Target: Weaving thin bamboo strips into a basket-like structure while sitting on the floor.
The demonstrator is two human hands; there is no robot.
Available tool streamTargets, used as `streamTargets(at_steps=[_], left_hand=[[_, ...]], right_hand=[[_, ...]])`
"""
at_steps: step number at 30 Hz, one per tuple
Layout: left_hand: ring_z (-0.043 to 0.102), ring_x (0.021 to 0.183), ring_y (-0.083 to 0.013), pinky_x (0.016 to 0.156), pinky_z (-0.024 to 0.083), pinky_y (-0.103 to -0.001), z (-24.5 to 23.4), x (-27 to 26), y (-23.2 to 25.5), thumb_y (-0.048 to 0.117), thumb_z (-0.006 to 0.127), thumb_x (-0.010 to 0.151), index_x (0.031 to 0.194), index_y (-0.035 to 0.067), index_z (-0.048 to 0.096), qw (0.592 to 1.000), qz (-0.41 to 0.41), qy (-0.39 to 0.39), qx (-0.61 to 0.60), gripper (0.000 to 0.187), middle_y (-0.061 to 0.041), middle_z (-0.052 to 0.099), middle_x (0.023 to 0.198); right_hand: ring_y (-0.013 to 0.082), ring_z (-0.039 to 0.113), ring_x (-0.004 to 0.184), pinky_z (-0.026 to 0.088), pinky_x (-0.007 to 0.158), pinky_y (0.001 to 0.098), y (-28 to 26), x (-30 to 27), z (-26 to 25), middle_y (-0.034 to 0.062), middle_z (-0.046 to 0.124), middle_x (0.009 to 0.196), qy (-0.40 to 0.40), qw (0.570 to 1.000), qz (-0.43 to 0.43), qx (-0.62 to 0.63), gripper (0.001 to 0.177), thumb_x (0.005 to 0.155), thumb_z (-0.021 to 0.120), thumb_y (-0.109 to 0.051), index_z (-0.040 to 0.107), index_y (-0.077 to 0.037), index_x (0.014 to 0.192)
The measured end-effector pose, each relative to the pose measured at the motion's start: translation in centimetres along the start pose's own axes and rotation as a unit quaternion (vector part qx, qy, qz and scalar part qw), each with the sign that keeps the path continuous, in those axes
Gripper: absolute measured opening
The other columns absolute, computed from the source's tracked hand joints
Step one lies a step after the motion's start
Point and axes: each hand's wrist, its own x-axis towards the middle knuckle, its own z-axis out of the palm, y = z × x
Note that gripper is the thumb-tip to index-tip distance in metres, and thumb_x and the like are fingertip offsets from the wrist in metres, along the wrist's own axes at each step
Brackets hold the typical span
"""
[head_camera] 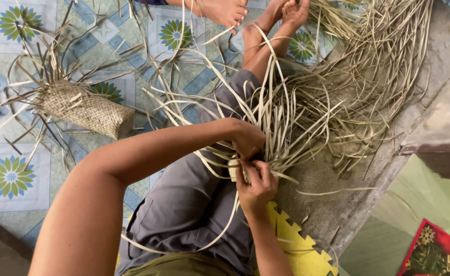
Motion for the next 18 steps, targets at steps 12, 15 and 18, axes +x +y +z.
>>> streamTargets(at_steps=[12, 15, 18], left_hand=[[0.070, 0.091, -0.0345, 0.082, 0.054, -0.039, -2.9, -3.1, 2.0, 0.022, 0.075, 0.076, 0.094, 0.002, 0.077, 0.992, 0.056, -0.057, -0.094, 0.027, -0.018, 0.076, 0.097], [0.072, 0.080, -0.0278, 0.073, 0.056, -0.035, -2.5, -2.0, 1.0, 0.026, 0.078, 0.072, 0.088, 0.012, 0.081, 0.994, 0.075, -0.034, -0.074, 0.021, -0.010, 0.078, 0.086], [0.073, 0.076, -0.0277, 0.071, 0.057, -0.035, -1.9, -1.6, 0.8, 0.026, 0.079, 0.073, 0.087, 0.014, 0.082, 0.995, 0.076, -0.020, -0.064, 0.019, -0.009, 0.078, 0.083]], right_hand=[[0.0279, 0.076, 0.072, 0.058, 0.058, 0.0329, 0.2, 2.2, -2.5, 0.0113, 0.074, 0.074, -0.056, 0.945, 0.226, 0.231, 0.007, 0.090, 0.080, -0.012, 0.075, -0.008, 0.087], [0.0201, 0.072, 0.066, 0.056, 0.061, 0.0320, 0.6, 1.8, -2.6, 0.0089, 0.073, 0.073, -0.053, 0.937, 0.245, 0.242, 0.011, 0.093, 0.080, -0.018, 0.075, -0.009, 0.088], [0.0178, 0.071, 0.066, 0.056, 0.062, 0.0320, 0.4, 1.3, -2.3, 0.0089, 0.073, 0.073, -0.047, 0.928, 0.261, 0.262, 0.010, 0.095, 0.079, -0.015, 0.075, -0.008, 0.089]])
